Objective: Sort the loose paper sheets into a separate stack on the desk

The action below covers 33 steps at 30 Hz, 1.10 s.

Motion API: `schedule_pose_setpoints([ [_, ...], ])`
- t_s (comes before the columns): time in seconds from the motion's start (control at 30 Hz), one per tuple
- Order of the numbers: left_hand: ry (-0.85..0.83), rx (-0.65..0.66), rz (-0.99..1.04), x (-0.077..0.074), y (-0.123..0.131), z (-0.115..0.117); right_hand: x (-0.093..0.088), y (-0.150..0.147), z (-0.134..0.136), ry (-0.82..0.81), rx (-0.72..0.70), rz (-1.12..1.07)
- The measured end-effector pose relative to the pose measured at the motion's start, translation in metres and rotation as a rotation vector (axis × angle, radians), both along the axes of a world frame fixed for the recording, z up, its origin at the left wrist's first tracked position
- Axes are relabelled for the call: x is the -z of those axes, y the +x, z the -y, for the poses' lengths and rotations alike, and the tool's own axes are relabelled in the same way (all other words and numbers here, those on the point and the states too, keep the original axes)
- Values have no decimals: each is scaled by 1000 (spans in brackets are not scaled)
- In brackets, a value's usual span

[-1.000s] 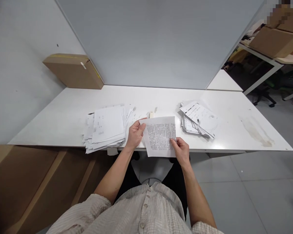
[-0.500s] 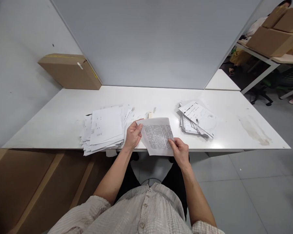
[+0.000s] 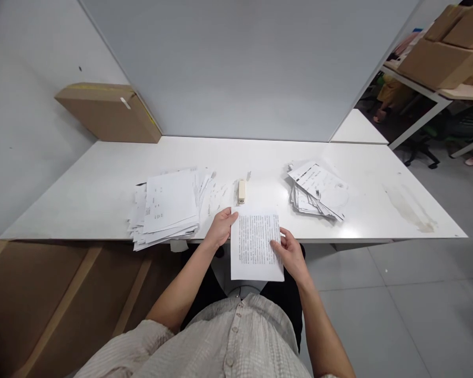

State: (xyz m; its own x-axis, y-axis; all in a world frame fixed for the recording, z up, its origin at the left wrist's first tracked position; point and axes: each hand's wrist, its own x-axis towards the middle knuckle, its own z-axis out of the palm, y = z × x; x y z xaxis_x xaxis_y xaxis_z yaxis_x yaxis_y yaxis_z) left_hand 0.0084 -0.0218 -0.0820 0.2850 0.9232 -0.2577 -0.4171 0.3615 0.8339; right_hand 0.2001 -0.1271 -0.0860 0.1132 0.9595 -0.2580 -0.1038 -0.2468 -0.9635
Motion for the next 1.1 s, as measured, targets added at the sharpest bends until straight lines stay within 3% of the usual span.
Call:
schedule_pose_setpoints([
  [0.17, 74, 45, -269, 20, -1, -8, 5, 5, -2, -90, 73, -47],
  [0.33, 259, -79, -540, 27, -10, -27, 1, 12, -19, -118, 82, -80],
  [0.5, 358, -83, -721, 23, -14, -33, 1, 14, -33, -149, 91, -122],
  [0.7, 408, -111, -752, 18, -13, -38, 1, 14, -44, -172, 103, -136],
  [1.1, 474, 75, -1187, -1, -10, -40, -9, 18, -46, -234, 100, -112],
])
